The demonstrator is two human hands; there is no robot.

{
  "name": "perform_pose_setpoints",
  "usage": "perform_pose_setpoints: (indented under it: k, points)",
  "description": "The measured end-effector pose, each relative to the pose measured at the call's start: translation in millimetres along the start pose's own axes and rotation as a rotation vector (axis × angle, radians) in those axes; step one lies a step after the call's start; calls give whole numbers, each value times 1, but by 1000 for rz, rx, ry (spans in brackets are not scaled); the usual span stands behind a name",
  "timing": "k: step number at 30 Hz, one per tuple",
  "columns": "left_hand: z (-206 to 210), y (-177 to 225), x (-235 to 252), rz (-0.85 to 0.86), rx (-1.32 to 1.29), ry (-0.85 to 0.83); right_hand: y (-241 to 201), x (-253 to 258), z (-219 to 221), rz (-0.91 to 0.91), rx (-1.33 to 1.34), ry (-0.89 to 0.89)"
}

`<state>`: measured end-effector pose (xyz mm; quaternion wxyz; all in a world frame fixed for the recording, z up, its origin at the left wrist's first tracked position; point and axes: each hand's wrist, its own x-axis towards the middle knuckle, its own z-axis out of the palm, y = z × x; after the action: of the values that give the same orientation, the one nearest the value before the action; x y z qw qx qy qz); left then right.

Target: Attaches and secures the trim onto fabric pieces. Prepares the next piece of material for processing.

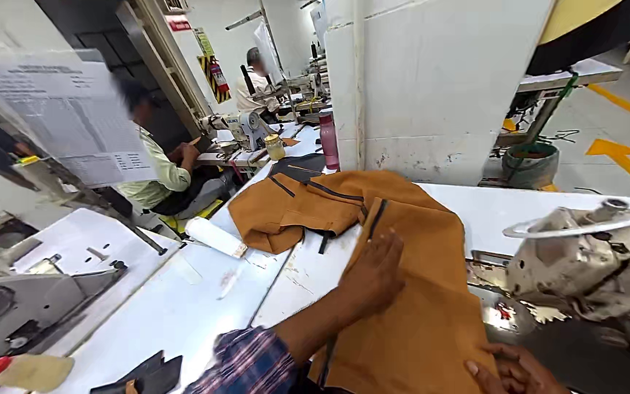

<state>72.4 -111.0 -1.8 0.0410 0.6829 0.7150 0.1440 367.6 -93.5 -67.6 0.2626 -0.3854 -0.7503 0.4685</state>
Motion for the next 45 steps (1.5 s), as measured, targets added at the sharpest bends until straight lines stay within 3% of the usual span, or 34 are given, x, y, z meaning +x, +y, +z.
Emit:
perform_pose_setpoints:
  k: [3, 7, 11, 15, 18, 20, 23, 29, 39, 45]
  points:
    - [21, 5, -52, 135, 99, -225, -5, -4, 5, -14, -86, 106]
    - [37, -25, -69, 206, 94, -170, -4, -4, 1, 87, -144, 96]
    - [35, -18, -75, 198, 111, -174, -7, -14, -8, 136, -137, 62]
    - [24, 27, -117, 255, -30, -101, 5, -42, -24, -165, -333, 150]
    - [32, 59, -154, 423, -127, 7, 13, -67, -29, -408, -357, 35]
    - [45, 65, -166, 469, -82, 81, 17, -76, -24, -505, -442, -60]
    - [53, 57, -168, 405, -116, 78, 21, -82, -19, -553, -561, -87]
    - [33, 51, -144, 351, -235, -61, 14, -70, -21, -467, -437, -43]
    - [6, 53, -92, 146, -294, -382, -17, -47, -29, -30, -276, -98]
    - [1, 59, -86, 42, -277, -437, -25, -45, -33, 63, -225, -121]
